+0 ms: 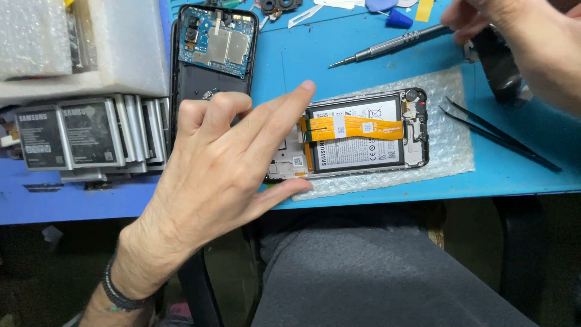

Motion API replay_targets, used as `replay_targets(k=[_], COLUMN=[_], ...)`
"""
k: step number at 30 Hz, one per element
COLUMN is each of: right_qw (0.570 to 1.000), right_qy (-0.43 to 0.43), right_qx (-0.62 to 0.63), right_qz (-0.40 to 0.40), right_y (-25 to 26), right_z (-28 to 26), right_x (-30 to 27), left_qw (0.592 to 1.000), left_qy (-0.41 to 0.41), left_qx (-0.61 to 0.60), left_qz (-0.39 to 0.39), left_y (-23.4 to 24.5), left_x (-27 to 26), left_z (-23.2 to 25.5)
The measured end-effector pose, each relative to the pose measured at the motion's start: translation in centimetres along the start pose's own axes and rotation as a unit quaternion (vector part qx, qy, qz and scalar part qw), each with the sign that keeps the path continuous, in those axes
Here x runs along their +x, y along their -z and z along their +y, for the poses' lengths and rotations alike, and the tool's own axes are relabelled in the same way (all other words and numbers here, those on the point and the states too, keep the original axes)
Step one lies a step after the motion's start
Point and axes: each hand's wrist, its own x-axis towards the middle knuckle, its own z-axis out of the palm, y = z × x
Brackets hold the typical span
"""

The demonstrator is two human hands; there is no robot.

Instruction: The person cleans the interior of a disassembled smartphone using a small brush and a spray bottle. They then use tweezers to handle a small circuit board component on a piece of bubble wrap.

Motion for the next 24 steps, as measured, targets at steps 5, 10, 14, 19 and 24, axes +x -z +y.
replay_targets(k=[5,10,14,19,24], right_qw=[0.999,0.999,0.998,0.999,1.000], right_qy=[0.042,0.016,0.064,0.039,0.023], right_qx=[-0.021,-0.021,-0.014,0.024,0.003], right_qz=[0.018,0.037,0.012,0.026,0.022], right_y=[0.6,0.5,1.0,0.7,0.4], right_z=[2.5,2.0,1.9,3.9,0.1], right_x=[-0.3,0.3,0.3,1.5,0.5], left_qw=[0.999,0.998,0.993,0.984,0.979], left_qy=[-0.015,-0.025,-0.056,-0.060,-0.063], left_qx=[-0.031,-0.048,-0.074,-0.148,-0.182], left_qz=[-0.007,0.030,0.079,0.075,0.066], left_y=[0.2,-0.1,1.3,4.5,6.1], left_x=[0.3,1.2,2.0,1.9,2.0], left_z=[-0.3,0.1,0.5,-0.3,-1.9])
